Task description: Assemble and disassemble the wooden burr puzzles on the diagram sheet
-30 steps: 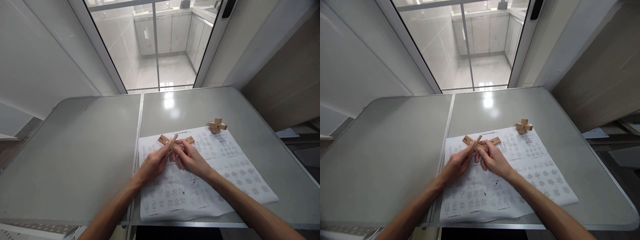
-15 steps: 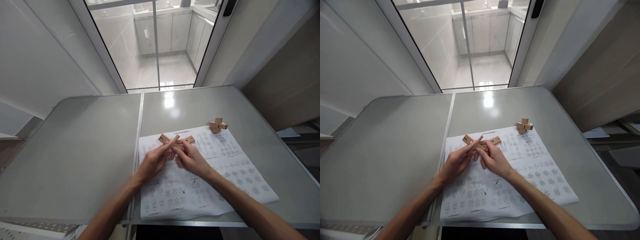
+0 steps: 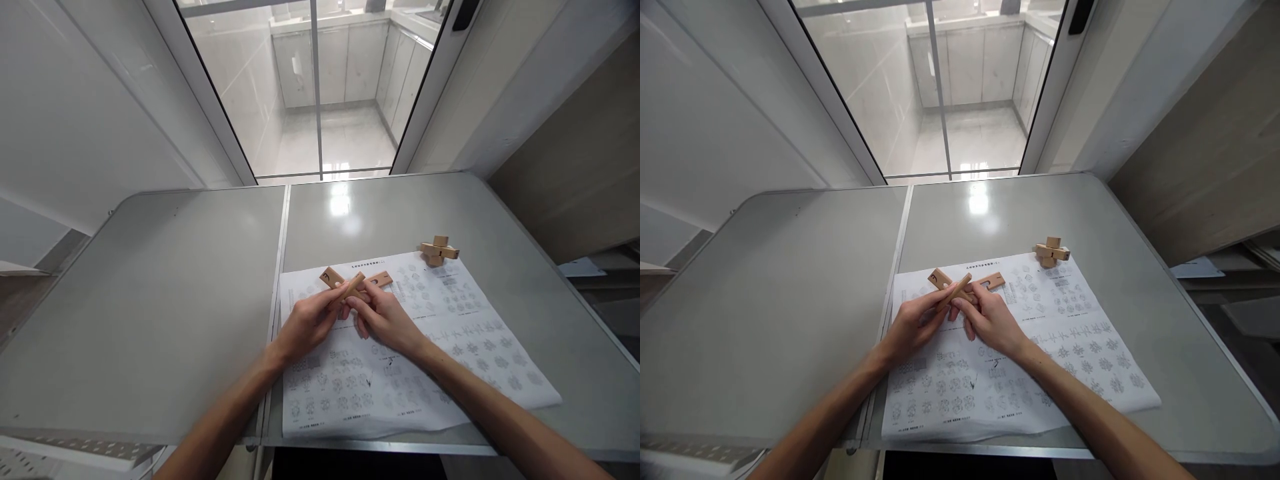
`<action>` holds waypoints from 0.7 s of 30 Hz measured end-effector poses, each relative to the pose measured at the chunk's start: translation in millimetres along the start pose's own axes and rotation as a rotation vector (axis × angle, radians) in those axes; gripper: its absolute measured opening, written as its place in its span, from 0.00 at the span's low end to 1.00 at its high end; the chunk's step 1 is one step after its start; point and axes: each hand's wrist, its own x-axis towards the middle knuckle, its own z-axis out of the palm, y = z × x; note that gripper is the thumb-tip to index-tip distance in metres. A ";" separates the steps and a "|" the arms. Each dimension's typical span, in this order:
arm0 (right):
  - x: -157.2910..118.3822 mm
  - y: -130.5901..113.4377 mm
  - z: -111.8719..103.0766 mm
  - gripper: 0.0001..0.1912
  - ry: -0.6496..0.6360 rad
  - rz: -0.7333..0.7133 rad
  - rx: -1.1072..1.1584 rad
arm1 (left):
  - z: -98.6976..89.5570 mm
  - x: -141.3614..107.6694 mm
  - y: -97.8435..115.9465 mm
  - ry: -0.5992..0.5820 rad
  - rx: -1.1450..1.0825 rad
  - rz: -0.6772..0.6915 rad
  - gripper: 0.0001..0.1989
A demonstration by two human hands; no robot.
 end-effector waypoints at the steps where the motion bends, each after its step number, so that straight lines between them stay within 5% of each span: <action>1: 0.2 -0.7 0.0 0.15 0.000 0.002 0.003 | 0.3 -0.2 0.0 0.003 0.001 -0.001 0.23; 11: 0.1 -1.8 -1.5 0.17 -0.045 -0.031 -0.047 | -1.4 0.3 -1.8 0.146 0.010 -0.068 0.18; 21: 5.7 5.3 -25.6 0.08 0.363 -0.324 -0.587 | -9.7 7.3 1.8 0.279 -0.249 -0.378 0.17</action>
